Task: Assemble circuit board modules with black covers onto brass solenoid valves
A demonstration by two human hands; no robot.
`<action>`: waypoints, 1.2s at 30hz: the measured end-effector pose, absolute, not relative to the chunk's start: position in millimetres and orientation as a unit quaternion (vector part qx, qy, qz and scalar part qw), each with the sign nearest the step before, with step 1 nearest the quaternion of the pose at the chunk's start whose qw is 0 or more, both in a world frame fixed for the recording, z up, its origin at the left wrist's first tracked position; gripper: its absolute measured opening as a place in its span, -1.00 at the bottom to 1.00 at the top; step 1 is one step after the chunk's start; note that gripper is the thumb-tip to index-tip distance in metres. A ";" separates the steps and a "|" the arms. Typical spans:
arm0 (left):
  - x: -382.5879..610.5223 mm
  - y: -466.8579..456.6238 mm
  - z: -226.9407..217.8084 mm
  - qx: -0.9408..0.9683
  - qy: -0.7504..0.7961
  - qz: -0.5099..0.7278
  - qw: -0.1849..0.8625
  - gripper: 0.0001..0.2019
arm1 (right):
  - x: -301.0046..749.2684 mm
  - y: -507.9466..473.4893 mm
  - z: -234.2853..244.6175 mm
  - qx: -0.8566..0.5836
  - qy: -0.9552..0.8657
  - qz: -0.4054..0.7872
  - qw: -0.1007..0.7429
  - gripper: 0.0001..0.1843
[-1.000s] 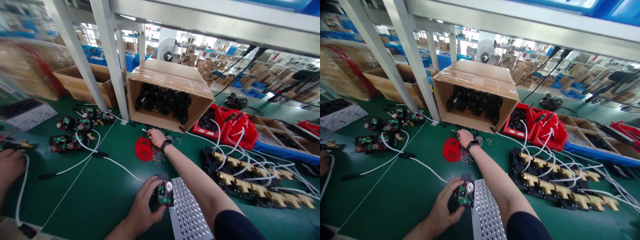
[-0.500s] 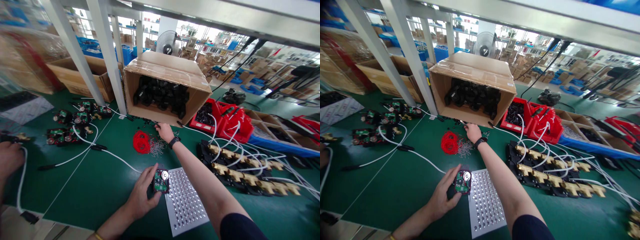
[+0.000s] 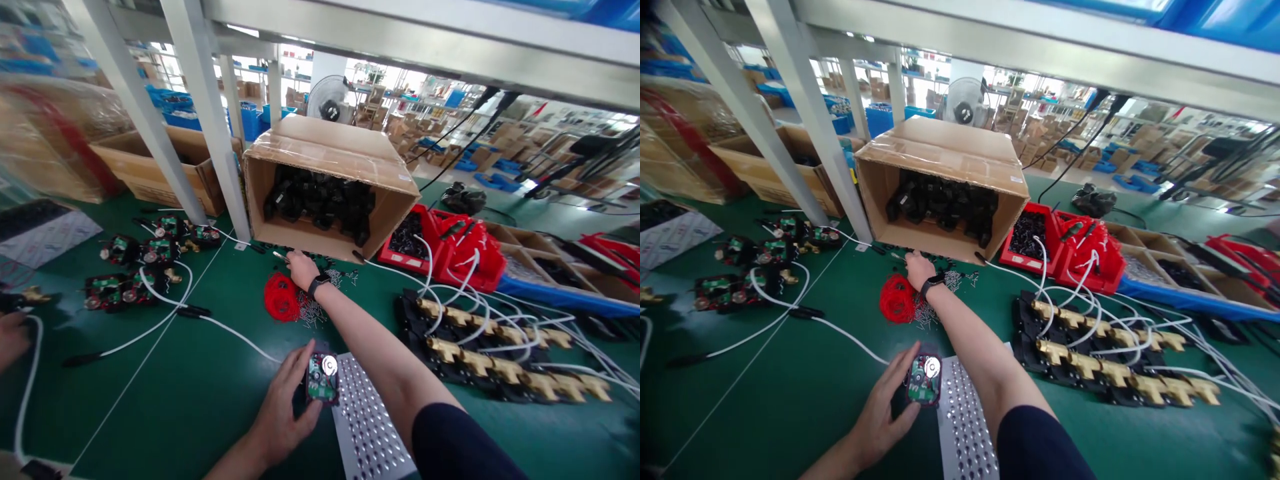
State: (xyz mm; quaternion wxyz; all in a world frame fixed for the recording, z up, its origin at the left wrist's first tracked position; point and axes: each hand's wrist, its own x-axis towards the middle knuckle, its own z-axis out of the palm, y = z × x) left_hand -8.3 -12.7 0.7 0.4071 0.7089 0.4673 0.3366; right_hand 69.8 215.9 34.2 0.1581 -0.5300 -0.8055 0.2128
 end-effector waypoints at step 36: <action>2.5 -18.8 5.9 0.729 0.467 0.355 0.352 -0.32 | 171.5 -12.5 60.6 -0.460 -0.804 0.258 0.274 -0.88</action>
